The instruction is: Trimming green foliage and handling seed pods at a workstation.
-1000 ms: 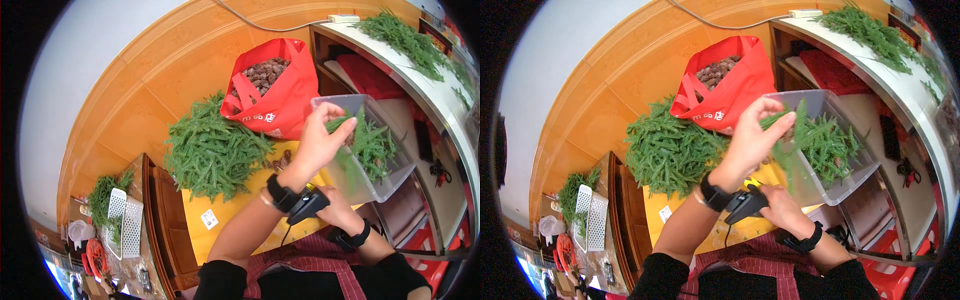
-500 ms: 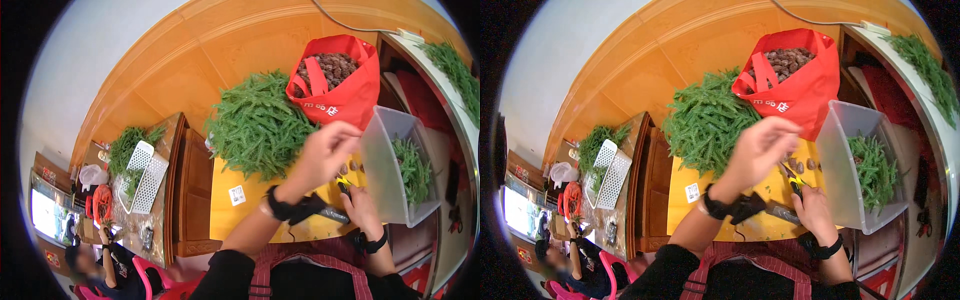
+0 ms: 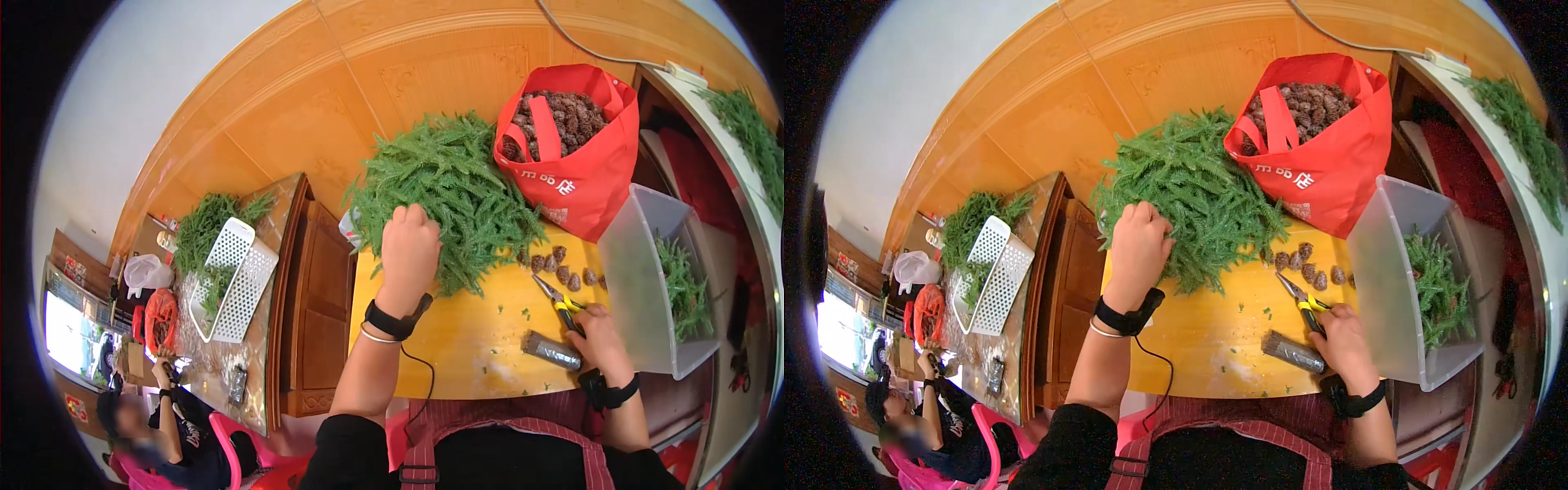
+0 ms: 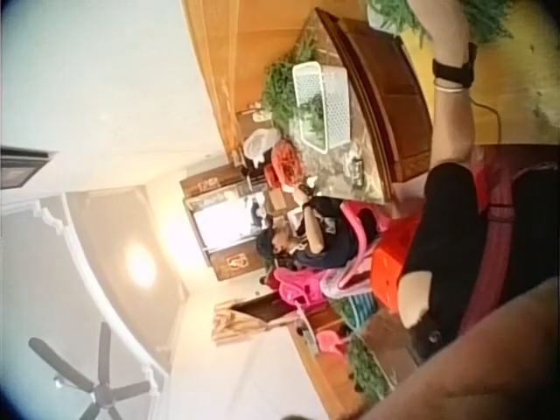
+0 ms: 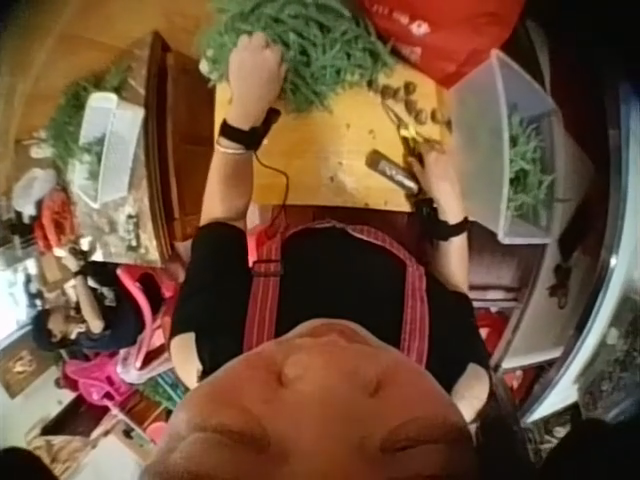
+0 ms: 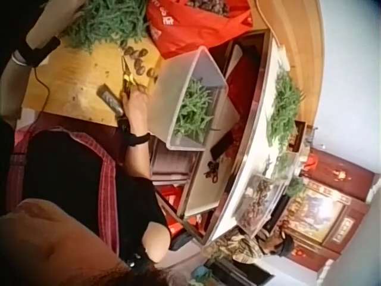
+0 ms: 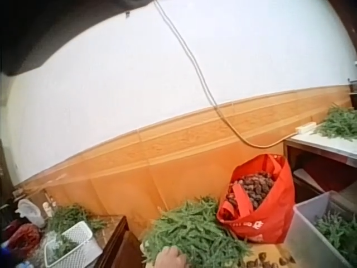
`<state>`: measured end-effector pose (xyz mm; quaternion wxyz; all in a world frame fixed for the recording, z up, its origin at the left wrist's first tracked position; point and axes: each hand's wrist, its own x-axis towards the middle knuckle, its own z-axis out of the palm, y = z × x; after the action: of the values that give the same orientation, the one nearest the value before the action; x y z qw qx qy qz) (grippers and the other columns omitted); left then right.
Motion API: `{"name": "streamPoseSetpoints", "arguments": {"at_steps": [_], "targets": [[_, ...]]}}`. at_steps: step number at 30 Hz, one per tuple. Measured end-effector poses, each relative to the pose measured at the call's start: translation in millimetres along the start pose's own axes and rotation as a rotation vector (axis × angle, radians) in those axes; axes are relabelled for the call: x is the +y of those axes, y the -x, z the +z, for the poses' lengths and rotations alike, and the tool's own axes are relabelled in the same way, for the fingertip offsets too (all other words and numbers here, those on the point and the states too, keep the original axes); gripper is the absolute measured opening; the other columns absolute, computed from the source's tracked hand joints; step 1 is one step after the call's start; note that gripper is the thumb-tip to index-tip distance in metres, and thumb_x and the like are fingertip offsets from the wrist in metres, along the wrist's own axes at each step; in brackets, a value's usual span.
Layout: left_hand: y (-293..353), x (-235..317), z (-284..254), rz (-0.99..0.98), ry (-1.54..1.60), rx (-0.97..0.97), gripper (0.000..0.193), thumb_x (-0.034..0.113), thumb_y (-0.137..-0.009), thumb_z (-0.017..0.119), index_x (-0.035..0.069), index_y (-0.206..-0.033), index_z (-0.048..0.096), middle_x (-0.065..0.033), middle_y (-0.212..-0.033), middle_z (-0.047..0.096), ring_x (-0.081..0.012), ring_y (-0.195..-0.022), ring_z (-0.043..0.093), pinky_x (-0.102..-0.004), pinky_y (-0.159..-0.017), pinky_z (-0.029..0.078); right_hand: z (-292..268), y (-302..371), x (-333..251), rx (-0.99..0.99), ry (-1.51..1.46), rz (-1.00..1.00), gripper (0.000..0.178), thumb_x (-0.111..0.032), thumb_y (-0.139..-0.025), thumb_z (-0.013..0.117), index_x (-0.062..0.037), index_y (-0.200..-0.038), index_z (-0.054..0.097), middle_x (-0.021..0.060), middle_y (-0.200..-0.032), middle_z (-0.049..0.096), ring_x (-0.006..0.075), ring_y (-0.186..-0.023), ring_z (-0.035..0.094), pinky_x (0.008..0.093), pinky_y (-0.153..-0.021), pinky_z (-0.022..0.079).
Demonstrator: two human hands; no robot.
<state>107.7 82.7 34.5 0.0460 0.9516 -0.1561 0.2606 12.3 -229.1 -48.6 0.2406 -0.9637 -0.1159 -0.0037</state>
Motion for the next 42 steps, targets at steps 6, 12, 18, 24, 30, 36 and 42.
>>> {"name": "streamPoseSetpoints", "arguments": {"at_steps": [6,12,18,24,30,36,42], "targets": [[-5,-7,-28,0.03,0.354,0.088,0.017,0.007,-0.062,0.072,0.006,-0.075,0.061,-0.0047,-0.08,0.053,-0.0198,-0.076,0.05,-0.0296,-0.066,0.042,-7,-3,-5,-0.056,0.029,0.025,0.021,-0.011,-0.062,0.072,-0.0012,-0.078,0.062,0.0162,-0.084,0.059,0.0326,-0.086,0.054,0.0399,-0.077,0.044],[22,5,-35,-0.508,1.781,-0.219,0.023,0.011,-0.085,0.056,0.002,-0.106,0.054,-0.0048,-0.097,0.059,-0.0123,-0.088,0.056,-0.0277,-0.076,0.045,-39,-16,-38,0.052,-0.121,0.111,0.015,-0.012,-0.07,0.068,-0.0023,-0.08,0.061,0.0152,-0.082,0.059,0.029,-0.08,0.057,0.0354,-0.072,0.046],[46,50,-14,-0.48,2.082,-0.366,0.033,0.017,-0.089,0.052,0.003,-0.118,0.047,-0.0068,-0.099,0.059,-0.0155,-0.093,0.055,-0.0289,-0.08,0.044,-48,-40,-79,0.103,-1.089,-0.018,0.023,-0.016,-0.088,0.052,-0.0031,-0.107,0.054,0.0026,-0.088,0.059,0.0129,-0.081,0.056,0.0272,-0.07,0.046],[50,66,-1,-0.539,2.236,-0.47,0.025,0.017,-0.09,0.05,0.002,-0.109,0.052,-0.0056,-0.101,0.059,-0.0146,-0.095,0.053,-0.0295,-0.088,0.039,-46,-48,-87,-0.014,-1.037,-0.045,0.031,-0.005,-0.085,0.053,-0.0032,-0.115,0.046,0.0024,-0.095,0.056,0.0069,-0.082,0.053,0.0216,-0.069,0.045],[50,61,5,-0.697,2.2,-0.558,0.031,0.014,-0.088,0.052,0.0,-0.116,0.05,-0.0046,-0.107,0.057,-0.0126,-0.096,0.053,-0.0278,-0.086,0.041,-41,-48,-88,0.019,-1.054,-0.032,0.031,-0.003,-0.084,0.054,-0.0043,-0.114,0.046,0.0001,-0.096,0.054,0.0042,-0.078,0.052,0.0178,-0.063,0.043],[53,66,-3,-0.644,2.025,-0.528,0.037,0.001,-0.082,0.057,0.0,-0.117,0.048,-0.0087,-0.108,0.058,-0.018,-0.099,0.056,-0.0318,-0.088,0.043,-41,-48,-93,0.067,-1.094,-0.048,0.029,-0.002,-0.086,0.051,-0.0054,-0.114,0.046,-0.0013,-0.09,0.048,0.0037,-0.076,0.05,0.0168,-0.059,0.044],[49,68,-3,-0.708,2.141,-0.515,0.035,-0.001,-0.082,0.056,0.002,-0.116,0.05,-0.0076,-0.108,0.058,-0.0181,-0.101,0.055,-0.034,-0.09,0.043,-36,-48,-89,0.088,-1.185,-0.015,0.02,-0.002,-0.087,0.049,-0.0052,-0.107,0.048,-0.0015,-0.087,0.045,0.0044,-0.075,0.049,0.0172,-0.058,0.044]]}}
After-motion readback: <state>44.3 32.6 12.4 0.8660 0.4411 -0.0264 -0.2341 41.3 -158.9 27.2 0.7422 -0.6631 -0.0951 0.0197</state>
